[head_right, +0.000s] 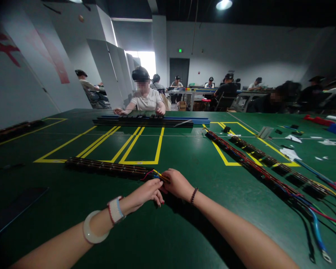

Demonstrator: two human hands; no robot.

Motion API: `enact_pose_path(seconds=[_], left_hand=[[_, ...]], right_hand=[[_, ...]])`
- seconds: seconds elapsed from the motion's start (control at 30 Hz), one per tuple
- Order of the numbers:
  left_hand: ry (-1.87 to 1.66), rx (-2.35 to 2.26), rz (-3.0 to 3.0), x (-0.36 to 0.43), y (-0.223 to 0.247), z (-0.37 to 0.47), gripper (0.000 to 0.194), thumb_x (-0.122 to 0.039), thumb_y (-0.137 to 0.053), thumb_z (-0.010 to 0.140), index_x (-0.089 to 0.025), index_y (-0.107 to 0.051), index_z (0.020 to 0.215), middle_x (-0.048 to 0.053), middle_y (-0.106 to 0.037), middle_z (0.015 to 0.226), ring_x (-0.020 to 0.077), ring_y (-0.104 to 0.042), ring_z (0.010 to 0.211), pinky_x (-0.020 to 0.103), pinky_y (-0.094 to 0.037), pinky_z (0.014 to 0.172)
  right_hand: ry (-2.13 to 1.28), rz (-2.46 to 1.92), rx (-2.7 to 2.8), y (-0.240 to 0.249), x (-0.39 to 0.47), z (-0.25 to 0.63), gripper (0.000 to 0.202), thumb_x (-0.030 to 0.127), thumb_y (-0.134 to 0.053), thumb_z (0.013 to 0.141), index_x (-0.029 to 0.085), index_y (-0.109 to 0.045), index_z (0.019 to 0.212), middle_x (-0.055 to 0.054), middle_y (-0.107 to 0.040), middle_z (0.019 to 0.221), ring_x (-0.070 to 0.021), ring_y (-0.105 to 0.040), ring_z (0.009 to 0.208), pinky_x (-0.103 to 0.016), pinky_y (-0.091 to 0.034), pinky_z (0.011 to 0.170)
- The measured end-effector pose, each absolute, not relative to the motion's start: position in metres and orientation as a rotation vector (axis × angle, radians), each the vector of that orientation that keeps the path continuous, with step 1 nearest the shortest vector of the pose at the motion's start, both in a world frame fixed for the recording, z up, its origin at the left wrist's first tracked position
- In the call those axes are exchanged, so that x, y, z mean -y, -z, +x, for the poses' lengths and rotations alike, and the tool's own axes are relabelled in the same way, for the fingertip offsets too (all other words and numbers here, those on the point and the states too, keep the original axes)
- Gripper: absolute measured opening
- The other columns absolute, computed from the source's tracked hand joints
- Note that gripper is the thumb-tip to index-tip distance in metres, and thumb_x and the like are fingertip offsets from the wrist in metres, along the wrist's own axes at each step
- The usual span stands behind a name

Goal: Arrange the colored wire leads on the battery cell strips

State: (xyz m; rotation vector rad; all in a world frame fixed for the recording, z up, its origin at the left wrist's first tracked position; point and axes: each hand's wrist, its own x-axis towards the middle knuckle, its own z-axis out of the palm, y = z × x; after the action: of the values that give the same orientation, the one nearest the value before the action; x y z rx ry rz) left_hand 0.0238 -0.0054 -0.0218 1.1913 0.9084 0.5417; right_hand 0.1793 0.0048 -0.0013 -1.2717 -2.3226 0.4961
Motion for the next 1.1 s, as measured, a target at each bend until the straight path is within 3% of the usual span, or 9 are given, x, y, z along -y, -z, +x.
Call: enact_pose_path(seconds=[0.13, 0.23, 0.53, 0.73, 0.97, 1.1], left_hand=[[-0.611, -0.904, 1.082, 0.01, 0.023, 0.03, 0.041, -0.048, -0.038, 0.085, -0.013, -0.039, 0.107, -0.001, -0.054, 0.049, 0.0142, -0.057, 0.045, 0.022, -0.042, 0.045], [-0.674, -0.897, 1.037, 0.014, 0.023, 0.037, 0.039, -0.046, -0.037, 0.087, -0.013, -0.04, 0.107, -0.001, -0.054, 0.052, 0.0133, -0.056, 0.044, 0.021, -0.041, 0.043], [-0.837, -0.795, 0.833, 0.017, 0.019, 0.058, 0.031, -0.028, -0.026, 0.09, -0.012, -0.048, 0.076, 0.003, -0.054, 0.056, 0.0122, -0.05, 0.043, 0.024, -0.039, 0.042], [-0.838, -0.786, 0.727, 0.013, 0.024, 0.058, 0.029, -0.027, -0.027, 0.089, -0.014, -0.048, 0.074, 0.002, -0.054, 0.058, 0.0101, -0.047, 0.042, 0.023, -0.035, 0.043], [-0.815, -0.734, 0.671, 0.01, 0.022, 0.051, 0.013, -0.018, -0.042, 0.084, -0.014, -0.052, 0.09, 0.001, -0.056, 0.069, 0.0079, -0.049, 0.05, 0.019, -0.035, 0.046], [-0.785, -0.693, 0.671, 0.01, 0.016, 0.048, 0.015, -0.013, -0.044, 0.082, -0.014, -0.054, 0.094, 0.003, -0.058, 0.076, 0.0071, -0.051, 0.054, 0.017, -0.035, 0.046]], right_hand=[[-0.376, -1.296, 2.366, -0.001, 0.002, 0.176, 0.009, 0.02, -0.057, 0.078, 0.015, -0.062, 0.084, -0.004, -0.055, 0.08, -0.0125, -0.05, 0.073, -0.02, -0.037, 0.064], [-0.259, -1.37, 2.411, -0.003, 0.005, 0.175, 0.012, 0.017, -0.051, 0.083, 0.016, -0.063, 0.088, -0.006, -0.056, 0.084, -0.013, -0.051, 0.077, -0.021, -0.038, 0.068], [0.026, -1.459, 2.546, -0.01, 0.007, 0.178, 0.018, 0.017, -0.045, 0.086, 0.017, -0.062, 0.091, -0.007, -0.055, 0.086, -0.0167, -0.048, 0.081, -0.027, -0.035, 0.073], [-0.107, -1.398, 2.57, -0.014, 0.007, 0.183, 0.022, 0.015, -0.049, 0.08, 0.018, -0.061, 0.098, -0.007, -0.055, 0.093, -0.0169, -0.048, 0.088, -0.027, -0.035, 0.079], [-0.402, -1.282, 2.558, -0.018, 0.008, 0.187, 0.043, 0.029, -0.053, 0.077, 0.016, -0.052, 0.118, -0.012, -0.051, 0.117, -0.0237, -0.044, 0.107, -0.035, -0.034, 0.091], [-0.6, -1.233, 2.575, -0.024, 0.007, 0.19, 0.05, 0.035, -0.051, 0.079, 0.013, -0.048, 0.124, -0.015, -0.046, 0.126, -0.0252, -0.041, 0.115, -0.037, -0.032, 0.096]])
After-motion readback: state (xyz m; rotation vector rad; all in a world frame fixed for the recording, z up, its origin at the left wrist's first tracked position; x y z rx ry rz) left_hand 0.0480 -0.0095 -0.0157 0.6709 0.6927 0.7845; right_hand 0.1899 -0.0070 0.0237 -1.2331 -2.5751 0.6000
